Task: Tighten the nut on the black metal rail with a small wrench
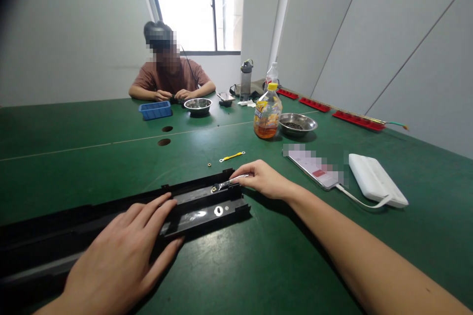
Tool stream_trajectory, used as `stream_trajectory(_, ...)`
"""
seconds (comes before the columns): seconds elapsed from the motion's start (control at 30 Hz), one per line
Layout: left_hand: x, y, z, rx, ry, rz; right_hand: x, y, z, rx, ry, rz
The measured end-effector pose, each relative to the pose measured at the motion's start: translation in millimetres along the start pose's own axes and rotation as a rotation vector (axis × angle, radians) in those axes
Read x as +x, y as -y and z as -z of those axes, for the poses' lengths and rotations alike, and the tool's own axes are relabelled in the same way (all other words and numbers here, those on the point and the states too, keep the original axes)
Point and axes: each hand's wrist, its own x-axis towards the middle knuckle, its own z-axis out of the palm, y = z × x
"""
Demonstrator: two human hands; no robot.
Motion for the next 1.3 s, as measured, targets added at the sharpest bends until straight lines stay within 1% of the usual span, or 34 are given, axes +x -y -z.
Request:
stream_trajectory(0.17, 0.7, 0.2, 0.3, 0.002, -0.005, 0.001, -0.6, -3.3, 2.8, 0.037, -0.069, -0.046)
stream_trajectory(0.37, 1.6, 0.5, 0.7, 0.0, 0.0, 0.006, -1.6, 1.1, -0.1, 0.017, -0.036, -0.018)
stream_trajectory(0.5, 1.5, 0.6, 0.6, -0.005, 0.004, 0.011, -2.0, 0.7, -2.7, 0.029, -0.058, -0.026)
stream_trajectory(0.67, 1.0, 0.9, 0.8, -0.006, 0.009, 0.013, -2.7, -1.7, 0.3, 0.039, -0.112, -0.059)
stream_trajectory(0.9, 1.3, -0.6, 1.2, -0.01, 0.028, 0.022, -4.4, 4.7, 0.5, -0.011, -0.051, -0.024)
stream_trajectory(1.0, 1.1, -1.0, 1.3, -0.014, 0.034, 0.023, -4.0, 4.2, -1.6, -0.002, -0.052, -0.027)
stream_trajectory(1.17, 0.3, -0.1, 1.6, -0.015, 0.035, 0.025, -3.4, 1.0, 0.0, 0.022, -0.088, -0.065)
stream_trajectory(1.3, 0.6, 0.4, 1.9, -0.015, 0.037, 0.026, -4.5, 3.0, 1.6, 0.008, -0.066, -0.041)
